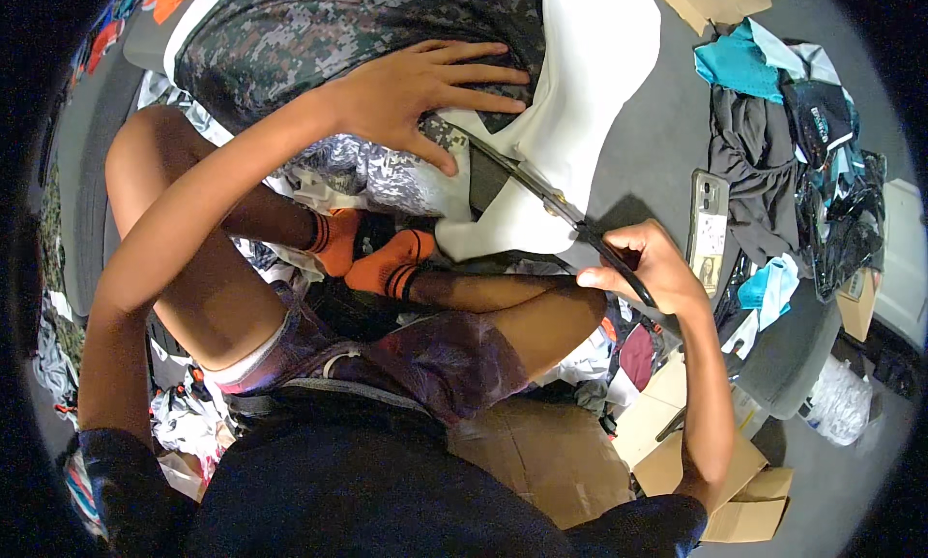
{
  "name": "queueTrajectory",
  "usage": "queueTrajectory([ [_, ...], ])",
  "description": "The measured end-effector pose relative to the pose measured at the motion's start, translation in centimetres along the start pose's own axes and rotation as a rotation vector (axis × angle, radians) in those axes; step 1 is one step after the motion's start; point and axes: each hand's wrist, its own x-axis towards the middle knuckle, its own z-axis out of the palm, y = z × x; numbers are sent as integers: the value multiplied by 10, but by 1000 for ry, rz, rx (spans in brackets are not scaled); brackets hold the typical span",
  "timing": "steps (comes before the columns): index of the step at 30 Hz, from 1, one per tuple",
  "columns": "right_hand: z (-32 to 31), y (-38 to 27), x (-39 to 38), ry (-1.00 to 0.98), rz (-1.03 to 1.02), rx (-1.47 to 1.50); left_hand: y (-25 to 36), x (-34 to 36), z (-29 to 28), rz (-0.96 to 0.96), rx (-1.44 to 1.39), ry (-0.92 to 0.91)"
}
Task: Cutting a camouflage-patterned garment into pieces using scissors.
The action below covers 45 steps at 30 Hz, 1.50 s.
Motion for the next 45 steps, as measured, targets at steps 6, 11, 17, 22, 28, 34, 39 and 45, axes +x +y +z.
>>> queueTrajectory([
  [6,-1,0,0,-10,15,5,1,-1,-1,-14,-4,-8],
  [11,0,-1,-1,-3,24,12,3,0,-1,-19,-1,-15],
  [17,-3,2,-1,-18,25,51,2,0,-1,-8,12,-12],
  [22,-7,-1,1,-46,56,73,-1,0,-1,-6,-17,1],
  [28,-5,4,-4,-30,28,38,2,3,-6,-35,-15,-90],
  [34,6,5,-27,6,69,59,9,7,-21,-46,-22,-150],
  [39,44,34,-65,50,195,230,15,21,-49,-142,-29,-359],
  [45,108,88,-84,219,97,291,18,78,-82,-390,-130,-777],
])
